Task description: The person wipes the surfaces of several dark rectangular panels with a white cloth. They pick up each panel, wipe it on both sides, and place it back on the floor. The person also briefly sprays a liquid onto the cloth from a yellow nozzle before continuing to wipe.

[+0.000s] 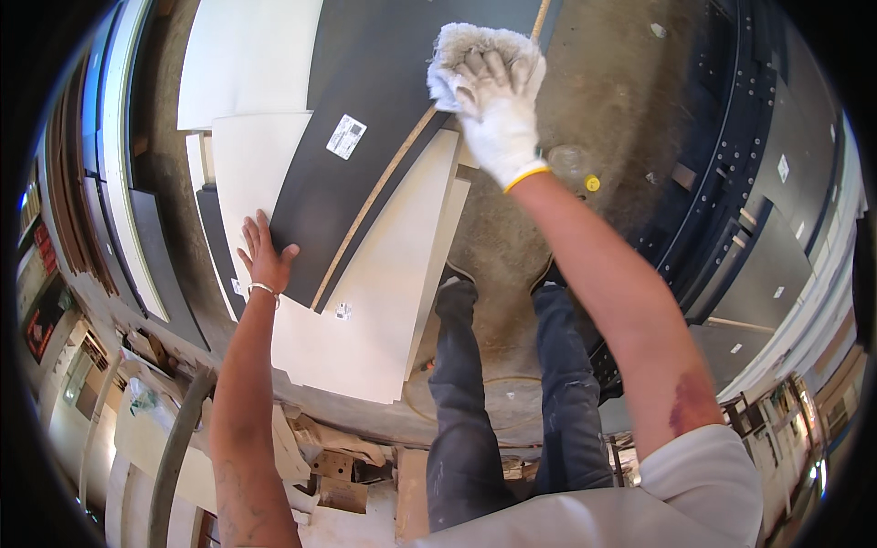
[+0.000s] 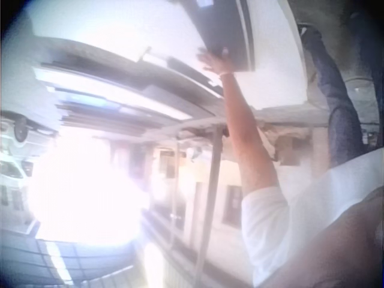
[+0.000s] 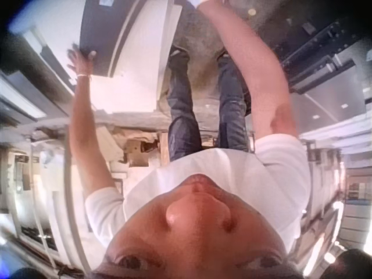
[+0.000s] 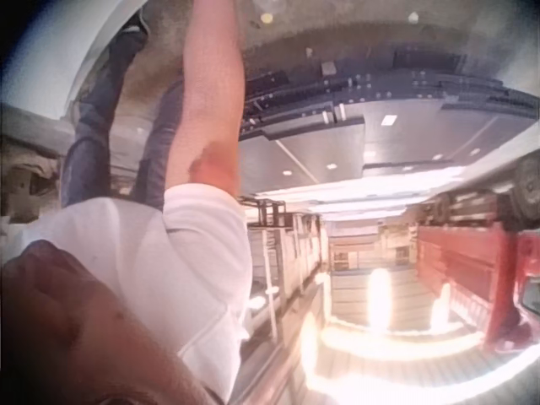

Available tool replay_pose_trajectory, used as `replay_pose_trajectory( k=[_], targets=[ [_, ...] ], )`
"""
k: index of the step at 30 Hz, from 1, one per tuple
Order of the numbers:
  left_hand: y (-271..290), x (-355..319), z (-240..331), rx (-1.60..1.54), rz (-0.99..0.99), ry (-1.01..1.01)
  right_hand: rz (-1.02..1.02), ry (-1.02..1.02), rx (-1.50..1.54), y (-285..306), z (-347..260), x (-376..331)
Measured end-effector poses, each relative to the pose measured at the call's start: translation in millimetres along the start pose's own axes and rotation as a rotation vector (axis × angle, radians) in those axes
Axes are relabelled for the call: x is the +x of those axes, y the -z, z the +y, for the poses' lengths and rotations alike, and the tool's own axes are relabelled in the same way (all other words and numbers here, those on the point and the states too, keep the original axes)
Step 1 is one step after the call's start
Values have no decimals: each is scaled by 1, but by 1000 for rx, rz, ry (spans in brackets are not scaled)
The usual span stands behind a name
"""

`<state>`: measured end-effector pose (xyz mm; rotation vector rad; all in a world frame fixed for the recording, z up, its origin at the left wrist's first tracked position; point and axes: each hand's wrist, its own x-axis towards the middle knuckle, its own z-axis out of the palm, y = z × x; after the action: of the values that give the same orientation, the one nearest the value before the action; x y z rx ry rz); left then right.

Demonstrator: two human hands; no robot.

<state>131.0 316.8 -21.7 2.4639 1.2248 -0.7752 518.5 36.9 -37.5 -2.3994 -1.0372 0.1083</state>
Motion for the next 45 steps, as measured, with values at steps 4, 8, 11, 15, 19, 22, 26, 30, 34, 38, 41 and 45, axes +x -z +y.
replay_pose_trajectory(
  k=[4, 8, 11, 15, 19, 22, 26, 30, 34, 38, 41, 45],
  targets=[
    [14, 2, 15, 192, -51, 16, -433, 140, 163, -1, -22, -19],
    [30, 3, 31, 291, -95, 6, -83, -150, 411, -4, 3, 5],
    [40, 3, 45, 293, -136, 17, -74, -36, 2, -10, 8, 7],
    [51, 4, 60, 416, -172, 3, -26, -90, 84, -15, 8, 8],
    [55, 4, 66, 492, -169, -23, -63, -143, -26, -13, 3, 18],
    [55, 4, 64, 475, -162, -43, -214, -178, -115, -15, 5, 28],
    [54, 5, 59, 406, -156, -58, 62, -421, 141, -21, 13, 31],
    [57, 6, 57, 389, -174, -74, 12, -254, -194, -18, 22, 36],
    [58, 6, 59, 412, -175, -66, 62, -285, -325, 2, 39, 71],
    [60, 4, 64, 405, -177, -52, 46, -510, 70, 33, 58, 98],
    [64, 4, 81, 467, -161, -51, 377, -876, 476, 53, 55, 75],
    [60, 6, 136, 200, 63, -313, 295, -437, 619, 55, 7, 1]
  ],
)
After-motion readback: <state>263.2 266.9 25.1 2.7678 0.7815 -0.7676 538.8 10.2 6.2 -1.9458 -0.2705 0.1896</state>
